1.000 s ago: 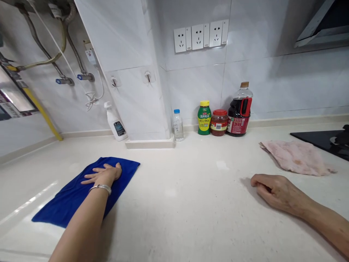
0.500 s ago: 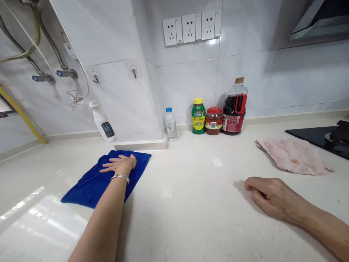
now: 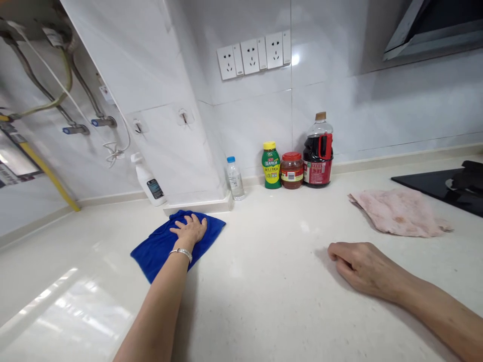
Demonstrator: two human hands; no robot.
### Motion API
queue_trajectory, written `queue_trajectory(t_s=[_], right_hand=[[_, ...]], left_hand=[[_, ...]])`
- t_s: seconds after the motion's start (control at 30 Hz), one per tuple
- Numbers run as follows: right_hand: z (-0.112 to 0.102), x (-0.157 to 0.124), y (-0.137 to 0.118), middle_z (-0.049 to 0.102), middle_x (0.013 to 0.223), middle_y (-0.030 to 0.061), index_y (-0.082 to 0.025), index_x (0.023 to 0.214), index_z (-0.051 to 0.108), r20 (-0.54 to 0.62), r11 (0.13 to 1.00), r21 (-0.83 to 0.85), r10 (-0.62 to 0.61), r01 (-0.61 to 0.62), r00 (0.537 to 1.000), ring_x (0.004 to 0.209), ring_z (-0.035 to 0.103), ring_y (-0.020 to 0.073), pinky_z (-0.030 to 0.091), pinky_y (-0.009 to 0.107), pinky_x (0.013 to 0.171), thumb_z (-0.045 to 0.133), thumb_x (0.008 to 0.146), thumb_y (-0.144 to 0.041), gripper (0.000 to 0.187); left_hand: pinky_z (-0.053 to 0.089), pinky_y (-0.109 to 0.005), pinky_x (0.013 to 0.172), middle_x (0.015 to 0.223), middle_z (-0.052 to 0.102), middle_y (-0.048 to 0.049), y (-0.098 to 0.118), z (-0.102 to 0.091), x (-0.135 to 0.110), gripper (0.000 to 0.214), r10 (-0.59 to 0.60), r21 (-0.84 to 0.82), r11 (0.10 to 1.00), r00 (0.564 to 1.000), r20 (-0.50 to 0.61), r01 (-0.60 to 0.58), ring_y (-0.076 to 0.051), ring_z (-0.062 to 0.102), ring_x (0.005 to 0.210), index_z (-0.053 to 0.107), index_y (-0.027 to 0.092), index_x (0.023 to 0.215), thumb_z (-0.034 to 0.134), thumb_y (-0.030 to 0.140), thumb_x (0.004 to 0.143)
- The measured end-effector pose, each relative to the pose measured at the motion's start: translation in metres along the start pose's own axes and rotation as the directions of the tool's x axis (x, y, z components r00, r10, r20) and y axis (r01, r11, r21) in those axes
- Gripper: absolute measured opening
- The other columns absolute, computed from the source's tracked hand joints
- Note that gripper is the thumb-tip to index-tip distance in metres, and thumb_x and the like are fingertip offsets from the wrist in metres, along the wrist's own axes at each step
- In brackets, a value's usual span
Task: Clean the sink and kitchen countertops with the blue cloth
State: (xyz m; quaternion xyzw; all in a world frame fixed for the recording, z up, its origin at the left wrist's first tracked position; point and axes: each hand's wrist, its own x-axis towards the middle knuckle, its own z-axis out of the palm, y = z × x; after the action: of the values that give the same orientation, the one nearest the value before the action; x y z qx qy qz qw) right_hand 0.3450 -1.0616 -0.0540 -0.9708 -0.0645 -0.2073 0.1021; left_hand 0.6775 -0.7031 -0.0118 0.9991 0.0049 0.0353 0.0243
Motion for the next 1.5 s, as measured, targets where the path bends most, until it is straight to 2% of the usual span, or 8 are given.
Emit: queue_trajectory(t_s=[0.2,0.4,0.6,0.8,0.97,1.1,1.23,1.5], right_hand=[[-0.003,0.006,-0.004,0.056,0.065,-0.0034,-0.022,0.074,0.047,0.044,0.998,0.034,0.053,-0.055,0.998,0.056,0.043,0.0128,0.026,0.028,0.058,0.041,0.084,-0.011,0.017],[-0.008,0.010,-0.005,0.059,0.067,-0.0022,-0.022,0.074,0.049,0.064,0.991,0.055,0.121,-0.124,0.991,0.058,0.046,0.0137,0.026,0.028,0.060,0.040,0.085,-0.011,0.018],[-0.011,0.013,-0.005,0.062,0.070,0.0004,-0.022,0.077,0.054,0.068,0.983,0.043,0.176,-0.179,0.982,0.061,0.050,0.0152,0.027,0.028,0.060,0.040,0.086,-0.014,0.019],[-0.005,0.012,0.004,0.067,0.073,0.0024,-0.022,0.080,0.059,0.039,0.978,0.049,0.199,-0.201,0.979,0.065,0.056,0.0170,0.030,0.028,0.061,0.041,0.087,-0.018,0.021],[0.002,0.008,0.019,0.069,0.074,0.0021,-0.024,0.083,0.063,-0.009,0.960,0.052,0.275,-0.274,0.961,0.066,0.059,0.0184,0.034,0.028,0.061,0.041,0.087,-0.025,0.023],[0.002,0.003,0.028,0.067,0.067,0.0020,-0.024,0.081,0.065,-0.050,0.947,0.058,0.317,-0.315,0.947,0.062,0.058,0.0189,0.035,0.029,0.059,0.042,0.084,-0.030,0.024],[-0.001,-0.002,0.032,0.064,0.061,0.0025,-0.024,0.078,0.064,-0.100,0.958,0.092,0.280,-0.272,0.955,0.055,0.056,0.0188,0.037,0.031,0.058,0.044,0.080,-0.033,0.022],[-0.004,-0.014,0.050,0.064,0.059,0.0027,-0.025,0.075,0.065,-0.196,0.935,0.098,0.353,-0.340,0.915,0.054,0.057,0.0219,0.043,0.035,0.062,0.047,0.074,-0.038,0.022]], left_hand=[[0.020,-0.071,0.117,0.167,0.020,-0.0165,0.003,-0.009,-0.030,0.073,0.286,0.040,0.957,0.956,0.061,-0.288,-0.048,0.016,0.151,0.023,0.013,0.161,0.019,0.051,0.099],[0.014,-0.061,0.124,0.169,0.016,-0.0083,0.016,-0.012,-0.066,0.068,0.550,0.020,0.831,0.826,0.124,-0.556,-0.037,0.011,0.155,0.021,0.023,0.162,0.021,0.052,0.101],[0.012,-0.059,0.126,0.169,0.014,-0.0039,0.043,-0.011,-0.113,0.068,0.670,0.007,0.736,0.729,0.138,-0.677,-0.036,0.008,0.156,0.022,0.024,0.162,0.022,0.055,0.101],[0.008,-0.060,0.127,0.169,0.012,-0.0015,0.070,-0.010,-0.178,0.071,0.776,-0.037,0.623,0.611,0.155,-0.781,-0.036,0.005,0.156,0.018,0.025,0.162,0.020,0.060,0.101],[0.007,-0.063,0.127,0.169,0.013,-0.0053,0.083,-0.011,-0.227,0.074,0.825,-0.107,0.563,0.550,0.127,-0.820,-0.038,0.005,0.156,0.019,0.022,0.162,0.019,0.063,0.100],[0.004,-0.064,0.126,0.169,0.014,-0.0086,0.080,-0.014,-0.253,0.075,0.836,-0.171,0.548,0.535,0.118,-0.819,-0.040,0.003,0.155,0.021,0.019,0.162,0.022,0.062,0.100],[0.002,-0.063,0.126,0.169,0.013,-0.0075,0.067,-0.017,-0.272,0.074,0.850,-0.232,0.526,0.515,0.112,-0.818,-0.038,0.001,0.156,0.021,0.021,0.162,0.024,0.061,0.100],[0.004,-0.058,0.129,0.169,0.015,-0.0013,0.013,-0.027,-0.290,0.070,0.882,-0.306,0.469,0.454,0.123,-0.828,-0.030,0.002,0.157,0.026,0.029,0.160,0.028,0.065,0.100]])
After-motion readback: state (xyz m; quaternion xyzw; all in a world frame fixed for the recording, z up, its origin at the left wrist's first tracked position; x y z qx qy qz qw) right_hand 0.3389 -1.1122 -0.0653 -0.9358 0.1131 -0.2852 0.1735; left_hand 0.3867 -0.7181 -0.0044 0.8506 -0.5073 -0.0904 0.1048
